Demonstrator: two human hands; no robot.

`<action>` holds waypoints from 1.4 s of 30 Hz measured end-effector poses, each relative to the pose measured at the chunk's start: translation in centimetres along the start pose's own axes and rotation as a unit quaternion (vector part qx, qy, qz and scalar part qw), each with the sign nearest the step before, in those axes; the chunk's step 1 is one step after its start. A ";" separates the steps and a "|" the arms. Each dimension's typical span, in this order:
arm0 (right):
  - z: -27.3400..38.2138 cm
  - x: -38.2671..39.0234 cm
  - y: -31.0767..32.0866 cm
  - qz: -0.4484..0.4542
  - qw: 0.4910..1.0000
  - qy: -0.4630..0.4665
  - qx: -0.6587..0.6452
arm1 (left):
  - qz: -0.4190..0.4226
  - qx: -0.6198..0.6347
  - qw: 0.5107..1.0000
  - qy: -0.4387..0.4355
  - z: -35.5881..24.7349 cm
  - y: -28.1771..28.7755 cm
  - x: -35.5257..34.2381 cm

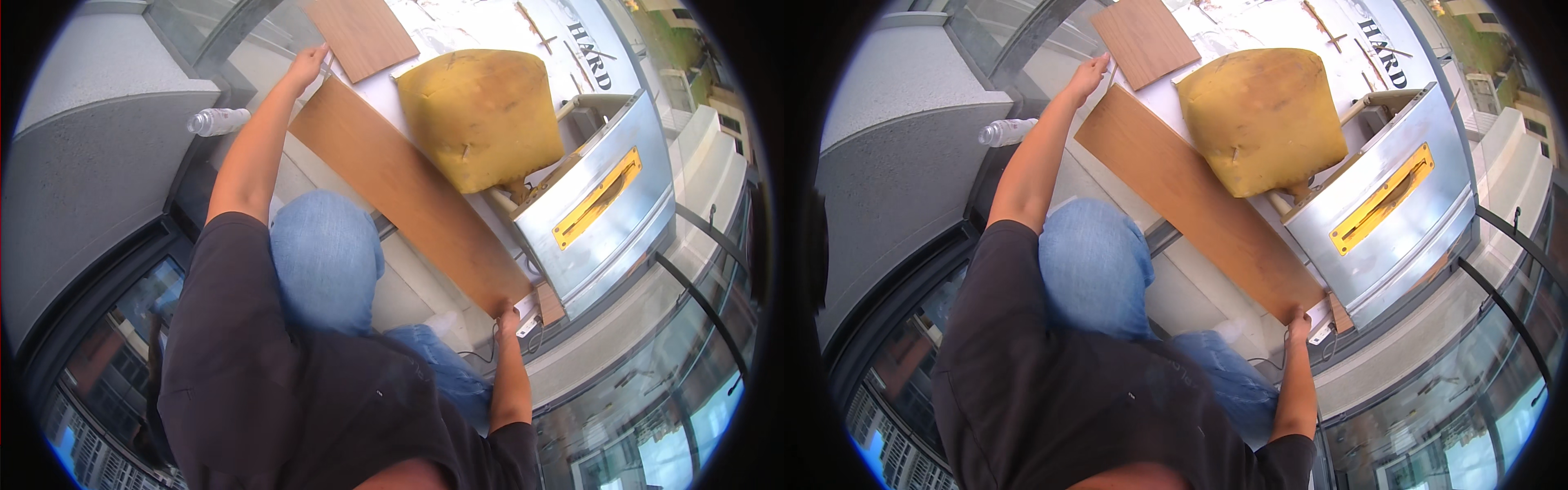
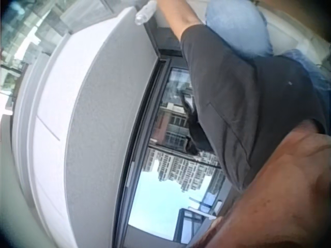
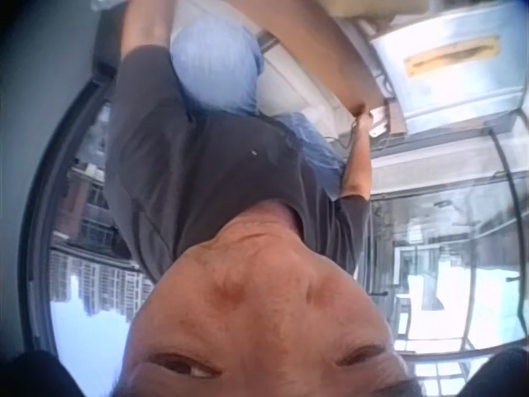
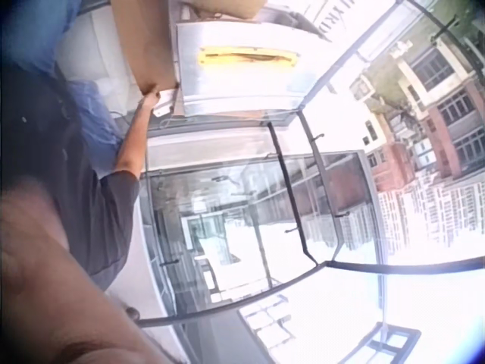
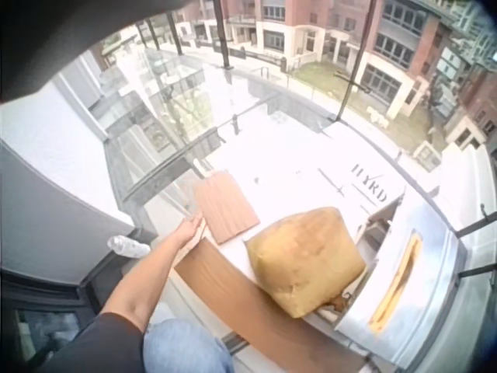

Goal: The recorder uses a tabletop saw to cut wood flooring planks and then fits them into a floor gap, using a square for measurement.

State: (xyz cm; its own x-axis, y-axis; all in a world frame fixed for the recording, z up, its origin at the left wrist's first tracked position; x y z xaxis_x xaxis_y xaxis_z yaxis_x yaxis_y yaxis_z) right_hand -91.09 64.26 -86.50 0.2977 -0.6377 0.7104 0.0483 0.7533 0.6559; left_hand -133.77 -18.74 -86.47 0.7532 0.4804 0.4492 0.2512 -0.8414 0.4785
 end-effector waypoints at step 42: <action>55.6 20.8 21.3 -0.225 0.802 0.516 -0.199 | 0.344 0.555 0.755 -0.063 -43.8 -19.9 23.8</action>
State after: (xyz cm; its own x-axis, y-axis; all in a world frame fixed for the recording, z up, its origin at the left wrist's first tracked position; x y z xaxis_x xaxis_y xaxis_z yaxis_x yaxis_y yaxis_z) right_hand -136.91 58.09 -43.60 0.7855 -0.5415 -0.2995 0.6117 0.6063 0.5081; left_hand -147.46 20.29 -52.31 0.9717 -0.1329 0.1952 0.0770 -0.6032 -0.7939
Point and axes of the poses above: each hand's wrist, its own x-axis away from the middle knuckle, its own y-axis out of the back of the hand, z = x × y, the point moved 7 cm from there along -x, towards the middle knuckle, and after that the axes turned 6 degrees about -z, right-handed, at the moved point
